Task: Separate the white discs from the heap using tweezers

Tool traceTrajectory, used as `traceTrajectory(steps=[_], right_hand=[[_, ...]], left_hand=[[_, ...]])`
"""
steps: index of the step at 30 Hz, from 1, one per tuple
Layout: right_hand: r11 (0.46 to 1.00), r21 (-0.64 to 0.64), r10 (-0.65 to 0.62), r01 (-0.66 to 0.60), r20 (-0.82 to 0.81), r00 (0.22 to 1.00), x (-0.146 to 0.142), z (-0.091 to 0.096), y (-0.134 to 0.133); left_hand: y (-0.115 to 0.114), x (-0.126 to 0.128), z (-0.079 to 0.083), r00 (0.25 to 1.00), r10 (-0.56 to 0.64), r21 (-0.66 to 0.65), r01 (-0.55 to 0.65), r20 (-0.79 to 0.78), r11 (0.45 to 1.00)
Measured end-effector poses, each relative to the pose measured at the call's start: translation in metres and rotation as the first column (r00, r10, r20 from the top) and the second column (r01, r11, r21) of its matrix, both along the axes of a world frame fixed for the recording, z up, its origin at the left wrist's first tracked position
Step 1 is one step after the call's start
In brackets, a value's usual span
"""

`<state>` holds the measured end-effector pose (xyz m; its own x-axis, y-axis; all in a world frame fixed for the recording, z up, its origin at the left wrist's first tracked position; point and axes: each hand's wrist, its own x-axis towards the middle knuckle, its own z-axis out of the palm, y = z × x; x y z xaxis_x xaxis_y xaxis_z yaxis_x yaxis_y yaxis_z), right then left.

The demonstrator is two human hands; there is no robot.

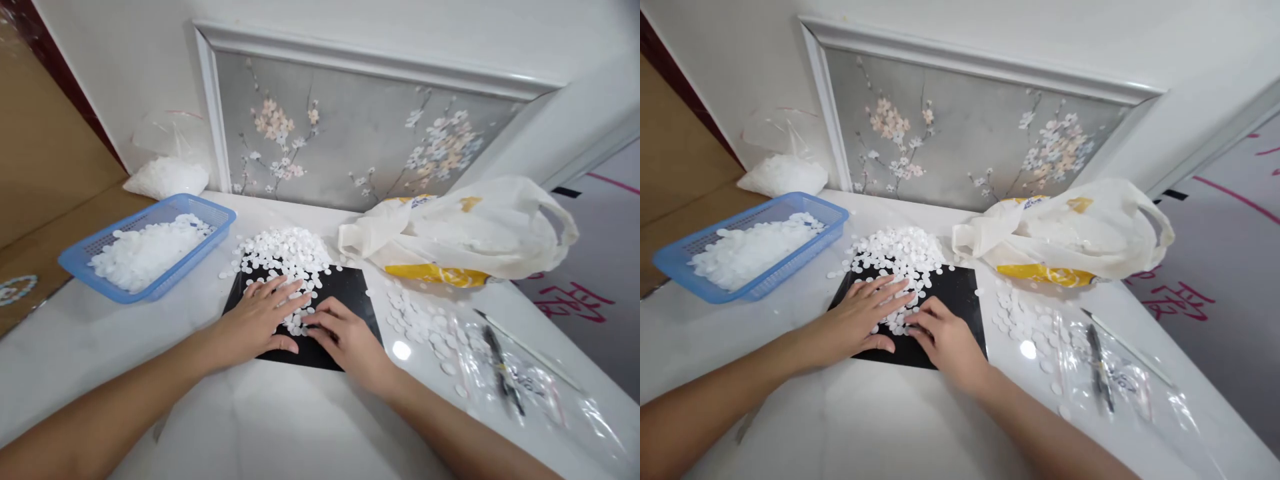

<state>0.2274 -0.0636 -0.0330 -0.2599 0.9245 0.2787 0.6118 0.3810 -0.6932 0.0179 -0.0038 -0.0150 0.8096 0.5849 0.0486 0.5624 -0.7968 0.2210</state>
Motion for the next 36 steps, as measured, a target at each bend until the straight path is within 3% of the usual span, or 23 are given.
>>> traceTrajectory(steps=[6,10,16,23,26,29,33,36], right_hand=[[0.992,-0.106,0.066,-0.064,0.019,0.998,0.014,0.001,-0.004],[0.983,-0.174,0.055,-0.053,0.011,0.998,0.018,0.004,-0.003],[0.991,-0.131,0.010,-0.004,0.041,0.999,0.010,-0.003,-0.004],[0.947,-0.322,0.019,0.012,0.092,0.996,0.027,0.009,-0.004],[0.938,-0.346,0.004,0.014,0.051,0.999,0.031,0.010,-0.003],[0.946,-0.324,-0.008,0.007,-0.005,1.000,0.031,0.011,-0.003],[0.920,-0.386,0.061,-0.069,-0.033,0.998,0.034,0.016,-0.002],[0.923,-0.381,0.042,-0.049,-0.025,0.999,0.036,0.019,-0.001]], left_hand=[[0.005,-0.006,-0.012,0.999,0.020,-0.020,-0.020,-0.028,1.000],[0.007,-0.005,-0.010,0.999,0.037,0.008,-0.037,-0.008,0.999],[-0.002,0.011,-0.011,0.996,-0.091,0.080,0.090,0.007,0.993],[0.002,0.007,-0.007,0.994,-0.090,0.037,0.093,-0.067,0.995],[0.006,0.004,-0.004,0.992,-0.105,0.018,0.107,-0.077,0.994],[0.005,0.006,-0.002,0.994,-0.106,0.033,0.107,-0.035,0.994],[-0.002,0.013,0.002,0.990,-0.109,0.081,0.102,0.087,0.991],[-0.007,0.018,0.002,0.979,-0.092,0.098,0.075,0.182,0.992]])
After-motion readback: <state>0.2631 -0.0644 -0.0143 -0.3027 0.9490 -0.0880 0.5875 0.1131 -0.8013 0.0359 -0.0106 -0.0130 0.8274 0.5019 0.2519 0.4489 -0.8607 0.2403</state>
